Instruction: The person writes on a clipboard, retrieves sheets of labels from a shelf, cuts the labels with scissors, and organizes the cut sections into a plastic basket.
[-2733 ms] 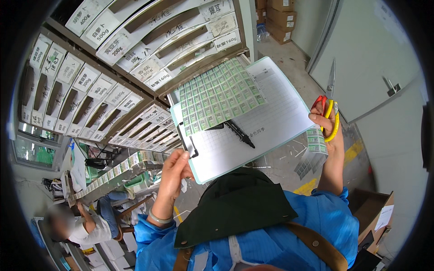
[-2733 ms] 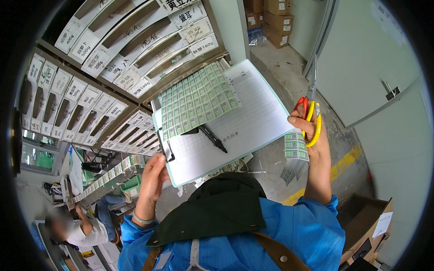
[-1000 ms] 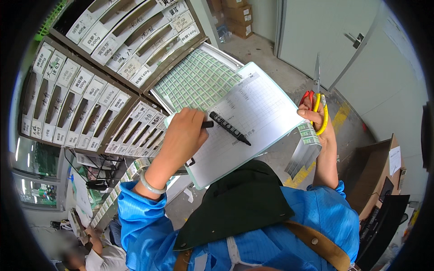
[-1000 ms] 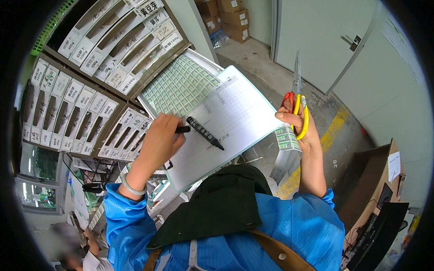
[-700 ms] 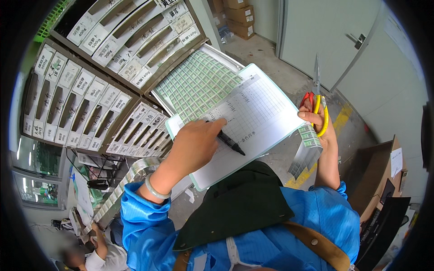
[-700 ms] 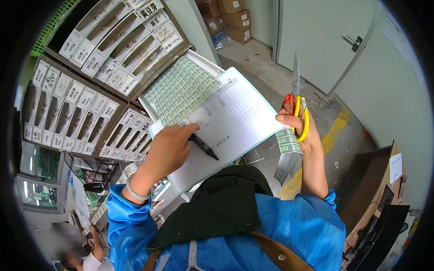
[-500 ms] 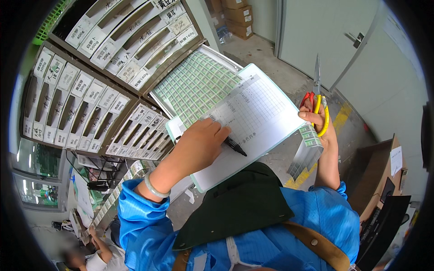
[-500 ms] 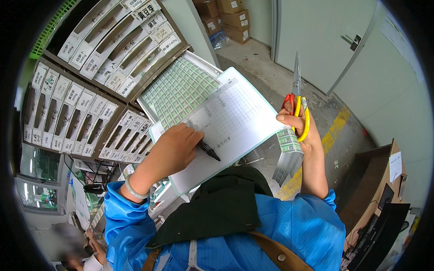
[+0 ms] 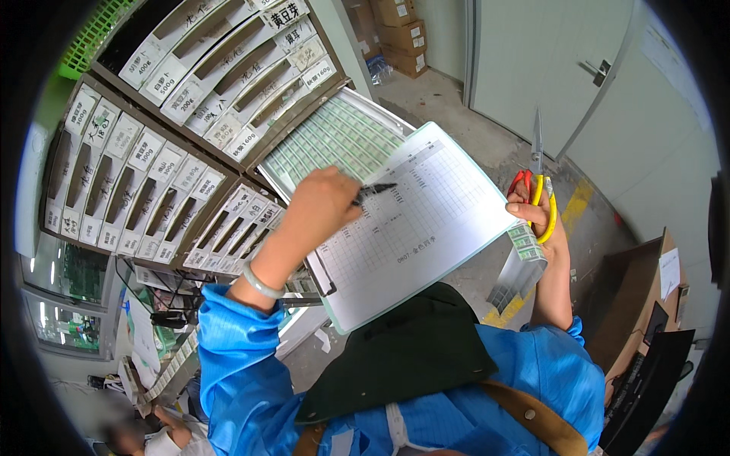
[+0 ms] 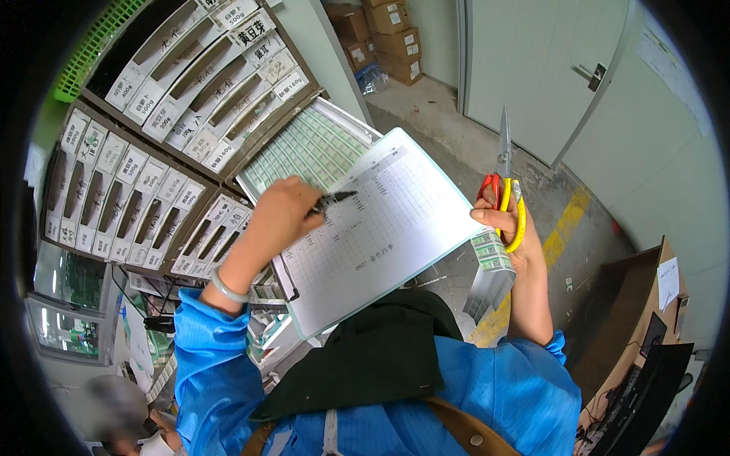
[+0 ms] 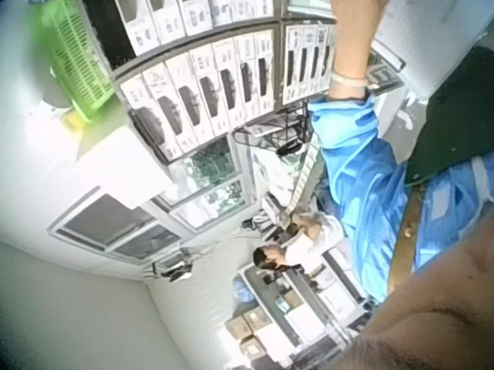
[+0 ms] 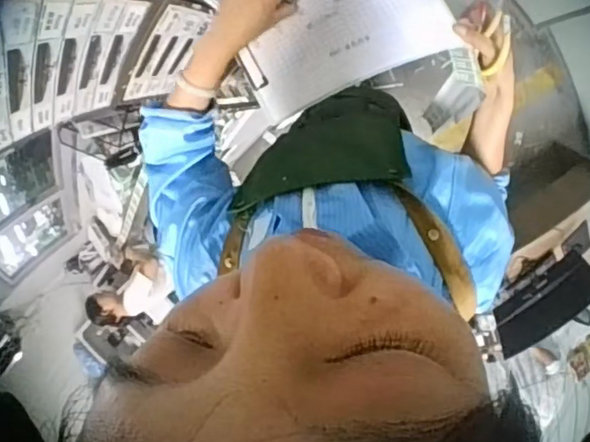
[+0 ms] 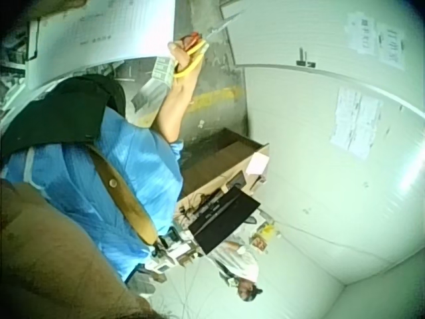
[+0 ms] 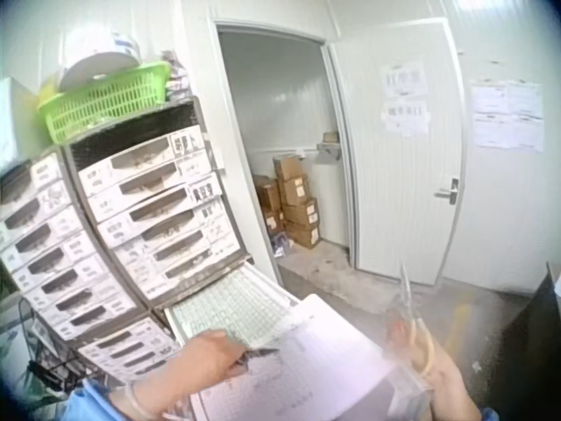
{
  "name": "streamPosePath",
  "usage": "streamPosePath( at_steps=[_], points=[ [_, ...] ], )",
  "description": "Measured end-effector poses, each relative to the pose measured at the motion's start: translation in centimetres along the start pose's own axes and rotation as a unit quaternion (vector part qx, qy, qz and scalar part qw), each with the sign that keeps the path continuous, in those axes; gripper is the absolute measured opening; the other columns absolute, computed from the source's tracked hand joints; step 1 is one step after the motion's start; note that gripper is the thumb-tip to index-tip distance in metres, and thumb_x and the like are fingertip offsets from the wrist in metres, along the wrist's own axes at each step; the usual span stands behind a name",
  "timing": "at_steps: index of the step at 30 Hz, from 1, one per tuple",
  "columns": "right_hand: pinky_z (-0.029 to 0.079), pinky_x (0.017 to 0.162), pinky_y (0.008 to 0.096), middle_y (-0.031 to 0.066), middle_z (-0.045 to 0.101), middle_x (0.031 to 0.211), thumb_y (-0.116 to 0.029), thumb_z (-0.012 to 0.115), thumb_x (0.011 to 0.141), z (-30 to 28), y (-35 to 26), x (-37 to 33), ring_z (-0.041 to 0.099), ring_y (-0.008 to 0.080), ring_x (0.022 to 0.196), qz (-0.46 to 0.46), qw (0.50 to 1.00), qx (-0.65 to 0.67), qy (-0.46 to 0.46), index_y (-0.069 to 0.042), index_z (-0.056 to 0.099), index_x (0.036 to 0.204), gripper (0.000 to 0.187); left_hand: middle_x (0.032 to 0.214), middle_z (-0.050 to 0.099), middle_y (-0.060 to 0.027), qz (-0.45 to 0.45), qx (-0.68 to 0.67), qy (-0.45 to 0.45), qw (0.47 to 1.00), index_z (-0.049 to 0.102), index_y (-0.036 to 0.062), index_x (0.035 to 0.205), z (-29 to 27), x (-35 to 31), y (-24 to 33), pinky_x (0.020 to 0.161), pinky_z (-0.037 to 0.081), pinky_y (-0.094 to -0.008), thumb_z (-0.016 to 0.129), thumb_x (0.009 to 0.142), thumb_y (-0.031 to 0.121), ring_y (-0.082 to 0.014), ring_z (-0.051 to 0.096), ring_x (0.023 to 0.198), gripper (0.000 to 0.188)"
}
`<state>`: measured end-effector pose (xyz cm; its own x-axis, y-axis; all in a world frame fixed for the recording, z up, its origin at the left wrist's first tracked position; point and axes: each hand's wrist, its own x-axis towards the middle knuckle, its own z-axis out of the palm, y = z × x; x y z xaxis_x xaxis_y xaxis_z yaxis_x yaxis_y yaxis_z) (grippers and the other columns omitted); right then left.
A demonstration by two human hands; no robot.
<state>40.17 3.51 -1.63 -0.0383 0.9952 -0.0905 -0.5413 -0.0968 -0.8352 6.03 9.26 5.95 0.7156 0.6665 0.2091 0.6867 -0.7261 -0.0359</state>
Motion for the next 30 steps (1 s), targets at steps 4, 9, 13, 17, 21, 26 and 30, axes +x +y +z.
streamPosePath(
  at_steps=[4,9,13,17,21,26,30],
  points=[
    [0.035,0.055,0.0213,0.001,0.047,0.068,0.005,0.07,0.061,0.0,0.1,-0.2,0.047,0.009,0.062,-0.018,0.999,-0.028,0.001,-0.01,0.042,0.078,0.036,0.071,0.059,-0.0135,-0.086,0.024,0.064,0.994,0.058,0.0002,0.075,1.0,-0.4,-3.6,0.064,0.044,-0.0389,0.066,0.067,0.015,-0.0304,0.054,0.071,0.018],
    [0.031,0.054,0.0219,0.0007,0.045,0.065,-0.001,0.073,0.058,-1.7,0.4,-0.5,0.043,0.0087,0.06,-0.087,0.989,-0.116,0.024,-0.011,0.039,0.075,0.039,0.068,0.058,-0.0104,-0.299,-0.145,0.164,0.929,0.059,-0.0028,0.082,1.0,-2.0,-3.9,0.062,0.042,-0.0351,0.058,0.082,0.02,-0.0212,0.054,0.068,0.022],
    [0.028,0.054,0.0217,0.0002,0.043,0.066,-0.006,0.071,0.057,-0.8,-0.6,-1.8,0.038,0.0079,0.06,-0.087,0.991,-0.103,0.014,-0.013,0.036,0.072,0.039,0.073,0.055,-0.0037,-0.453,-0.377,0.191,0.784,0.056,-0.004,0.094,-0.2,-9.9,-0.5,0.062,0.04,-0.0275,0.051,0.089,0.025,-0.0092,0.048,0.069,0.03],
    [0.026,0.053,0.0203,-0.0001,0.04,0.066,-0.004,0.071,0.056,-0.6,-0.1,-1.3,0.037,0.0071,0.061,-0.077,0.992,-0.097,0.03,-0.013,0.035,0.073,0.04,0.082,0.055,-0.0076,-0.494,-0.585,0.215,0.606,0.055,-0.0041,0.09,1.7,-14.3,3.2,0.067,0.042,-0.0268,0.046,0.09,0.025,-0.0159,0.051,0.074,0.03],
    [0.024,0.051,0.0209,-0.0009,0.036,0.065,-0.003,0.07,0.056,-1.1,0.7,-1.3,0.035,0.007,0.06,-0.05,0.995,-0.08,0.008,-0.013,0.034,0.072,0.041,0.095,0.056,-0.0149,-0.475,-0.743,0.129,0.453,0.049,-0.0078,0.108,0.8,-15.9,5.8,0.074,0.051,-0.032,0.045,0.09,0.018,-0.0219,0.058,0.081,0.031],
    [0.023,0.05,0.0221,-0.0007,0.035,0.06,-0.003,0.068,0.056,-0.9,1.5,-1.9,0.034,0.0074,0.055,-0.032,0.995,-0.093,0.011,-0.013,0.033,0.072,0.04,0.079,0.05,-0.0104,-0.457,-0.713,0.114,0.52,0.048,-0.0069,0.092,-0.4,-16.8,7.0,0.059,0.052,-0.0348,0.051,0.085,0.022,-0.0205,0.056,0.067,0.03],
    [0.023,0.05,0.0234,-0.0012,0.036,0.061,-0.004,0.068,0.056,-0.4,1.4,-2.8,0.034,0.008,0.054,-0.026,0.994,-0.106,0.013,-0.013,0.034,0.072,0.039,0.075,0.049,-0.0095,-0.463,-0.729,0.111,0.492,0.049,-0.0056,0.092,-0.5,-16.9,7.6,0.046,0.05,-0.0301,0.051,0.085,0.022,-0.0184,0.055,0.054,0.028]
  ],
)
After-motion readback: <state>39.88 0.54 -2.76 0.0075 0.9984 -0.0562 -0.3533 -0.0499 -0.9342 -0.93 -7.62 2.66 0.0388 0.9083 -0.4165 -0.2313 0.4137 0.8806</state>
